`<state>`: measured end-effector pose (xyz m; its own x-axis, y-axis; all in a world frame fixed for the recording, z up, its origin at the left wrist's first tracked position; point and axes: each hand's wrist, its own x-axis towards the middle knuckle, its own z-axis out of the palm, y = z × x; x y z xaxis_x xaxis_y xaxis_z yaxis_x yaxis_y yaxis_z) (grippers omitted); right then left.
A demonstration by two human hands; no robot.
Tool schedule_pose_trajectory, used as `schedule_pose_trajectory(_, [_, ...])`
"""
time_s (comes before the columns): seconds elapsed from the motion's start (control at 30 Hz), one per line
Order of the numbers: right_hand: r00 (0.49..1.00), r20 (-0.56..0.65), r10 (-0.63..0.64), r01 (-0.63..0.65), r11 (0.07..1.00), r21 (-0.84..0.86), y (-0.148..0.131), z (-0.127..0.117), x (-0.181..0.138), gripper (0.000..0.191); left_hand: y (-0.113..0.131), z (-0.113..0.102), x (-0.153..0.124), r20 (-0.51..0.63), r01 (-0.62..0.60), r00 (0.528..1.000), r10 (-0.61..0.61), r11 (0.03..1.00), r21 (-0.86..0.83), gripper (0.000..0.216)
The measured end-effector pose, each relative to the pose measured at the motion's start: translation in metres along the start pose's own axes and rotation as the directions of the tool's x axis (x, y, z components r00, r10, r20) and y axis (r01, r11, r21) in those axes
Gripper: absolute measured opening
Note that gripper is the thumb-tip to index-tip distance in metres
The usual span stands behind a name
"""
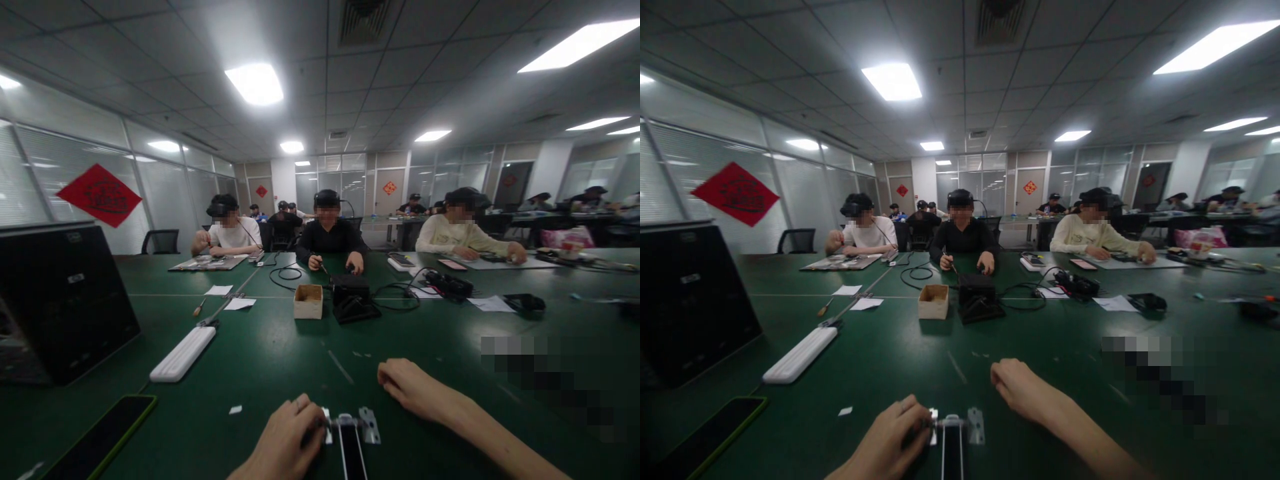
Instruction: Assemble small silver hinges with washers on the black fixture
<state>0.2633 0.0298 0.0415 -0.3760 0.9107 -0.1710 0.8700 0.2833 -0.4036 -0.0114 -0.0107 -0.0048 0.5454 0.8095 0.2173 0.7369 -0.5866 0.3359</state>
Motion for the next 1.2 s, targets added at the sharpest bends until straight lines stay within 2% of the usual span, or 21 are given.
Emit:
schedule_pose_trajectory(0.17, [0.999, 0.013, 0.032, -0.032, 0.999, 0.004, 0.0, -0.005, 0.0, 0.023, -0.004, 0.003, 0.001, 0.009, 0.001, 1.0, -0.001, 1.0, 0.003, 0.018])
schedule_pose_trajectory(0.4, [0.998, 0.015, -0.069, 0.069, 0.997, -0.032, 0.011, 0.0, 0.005, 0.019, 0.001, 0.0, 0.001, 0.018, 0.006, 1.0, -0.005, 1.0, -0.008, 0.016])
schedule_pose_trajectory(0.57, [0.975, 0.058, -0.216, 0.208, 0.97, 0.122, 0.001, 0.001, -0.001, 0.018, 0.003, -0.003, 0.004, 0.032, -0.026, 0.999, 0.027, 0.999, -0.024, 0.012])
schedule_pose_trajectory(0.73, [0.949, 0.121, -0.29, 0.259, 0.94, 0.222, -0.015, 0.007, -0.009, 0.018, 0.003, -0.002, 0.005, 0.044, -0.018, 0.999, 0.019, 1.0, -0.01, 0.012])
schedule_pose_trajectory(0.87, [0.943, 0.131, -0.306, 0.264, 0.928, 0.261, -0.018, 0.012, -0.011, 0.019, 0.002, 0.0, 0.006, 0.024, -0.029, 0.999, 0.029, 1.0, 0.004, 0.012])
schedule_pose_trajectory(1.03, [0.958, 0.131, -0.255, 0.208, 0.932, 0.296, -0.018, 0.015, -0.008, 0.017, 0.002, 0.002, 0.006, 0.016, -0.024, 1.0, 0.024, 1.0, 0.004, 0.011])
schedule_pose_trajectory(1.2, [0.96, 0.091, -0.266, 0.222, 0.915, 0.336, -0.02, 0.021, -0.004, 0.012, 0.002, 0.002, 0.006, 0.005, -0.033, 0.999, 0.033, 0.999, 0.006, 0.011])
